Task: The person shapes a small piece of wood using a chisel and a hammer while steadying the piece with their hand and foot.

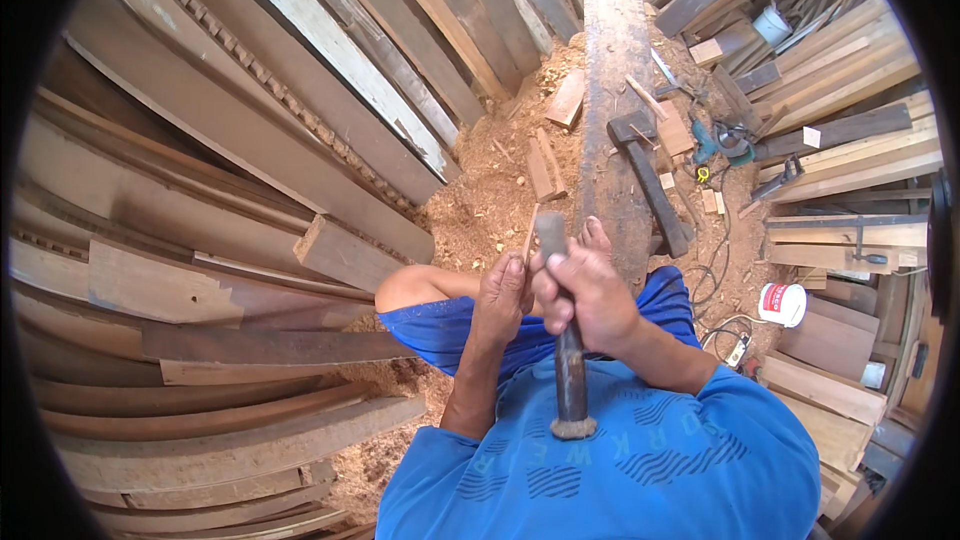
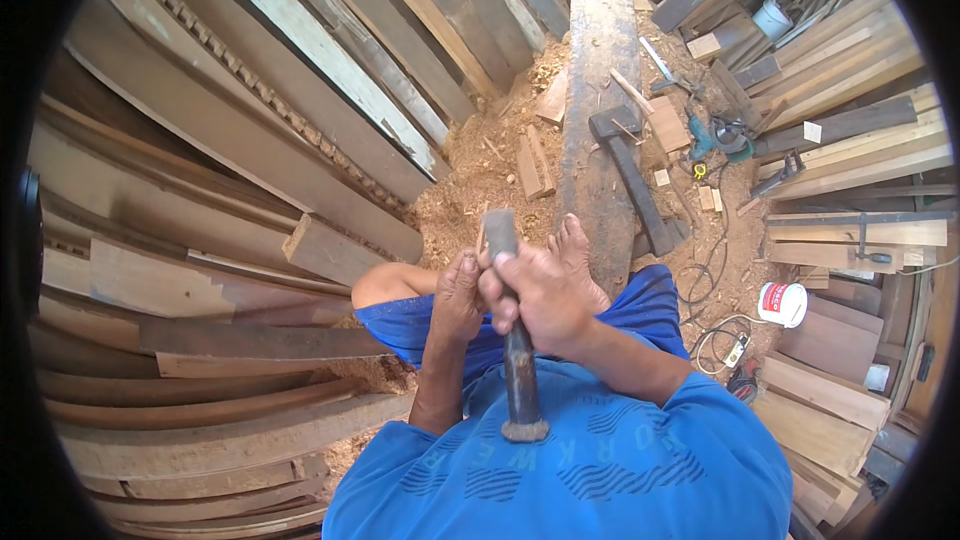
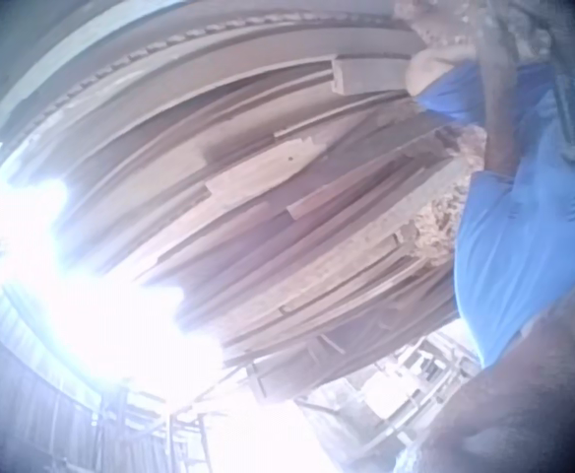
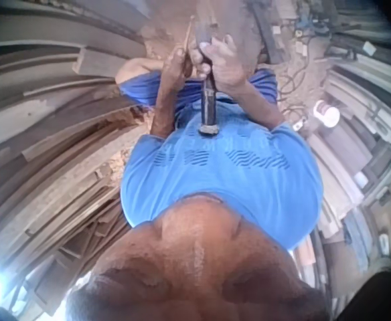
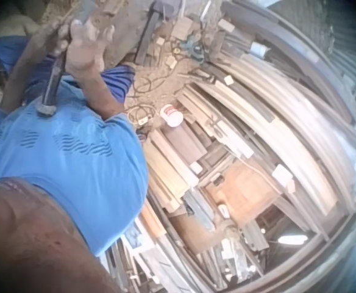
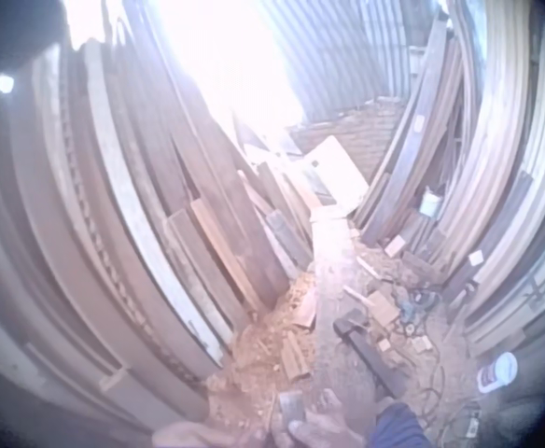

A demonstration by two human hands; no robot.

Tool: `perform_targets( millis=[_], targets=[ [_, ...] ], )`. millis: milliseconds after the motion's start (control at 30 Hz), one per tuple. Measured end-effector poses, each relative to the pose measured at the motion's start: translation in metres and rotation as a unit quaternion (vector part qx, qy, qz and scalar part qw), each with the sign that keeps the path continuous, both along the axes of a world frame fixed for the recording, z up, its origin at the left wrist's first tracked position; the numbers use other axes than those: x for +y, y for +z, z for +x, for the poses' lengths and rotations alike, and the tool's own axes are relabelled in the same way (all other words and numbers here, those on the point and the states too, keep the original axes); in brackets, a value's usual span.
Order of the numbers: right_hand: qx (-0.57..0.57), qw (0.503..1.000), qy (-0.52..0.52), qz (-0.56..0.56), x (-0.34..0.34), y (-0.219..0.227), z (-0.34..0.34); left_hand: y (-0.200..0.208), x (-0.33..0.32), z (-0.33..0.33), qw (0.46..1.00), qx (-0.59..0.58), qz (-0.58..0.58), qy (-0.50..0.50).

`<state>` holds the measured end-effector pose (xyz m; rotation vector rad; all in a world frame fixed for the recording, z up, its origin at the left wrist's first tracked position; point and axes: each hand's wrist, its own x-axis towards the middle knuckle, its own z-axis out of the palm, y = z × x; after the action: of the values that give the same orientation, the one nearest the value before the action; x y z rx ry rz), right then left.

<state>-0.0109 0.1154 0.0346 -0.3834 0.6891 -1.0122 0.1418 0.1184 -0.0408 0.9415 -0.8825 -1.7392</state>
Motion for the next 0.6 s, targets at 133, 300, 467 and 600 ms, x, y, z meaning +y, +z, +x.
perform_targets(
  millis=[133, 300, 467, 600],
  targets=[
    [-0.046, 0.995, 0.089, 0.03, 0.01, 0.005, 0.01, 0.013, -0.002, 0.0, 0.974, -0.175, -0.136, 0.049],
    [0.012, 0.996, 0.082, 0.025, 0.016, 0.015, 0.008, 0.027, 0.012, 0.006, 0.962, -0.231, -0.141, 0.02],
    [0.024, 0.999, -0.003, -0.043, 0.025, 0.027, -0.012, 0.037, 0.033, 0.0, 0.931, -0.3, -0.206, -0.036],
    [0.142, 0.981, -0.042, -0.126, 0.01, 0.041, -0.049, 0.005, 0.073, 0.017, 0.96, -0.276, -0.037, -0.043]
  ],
)
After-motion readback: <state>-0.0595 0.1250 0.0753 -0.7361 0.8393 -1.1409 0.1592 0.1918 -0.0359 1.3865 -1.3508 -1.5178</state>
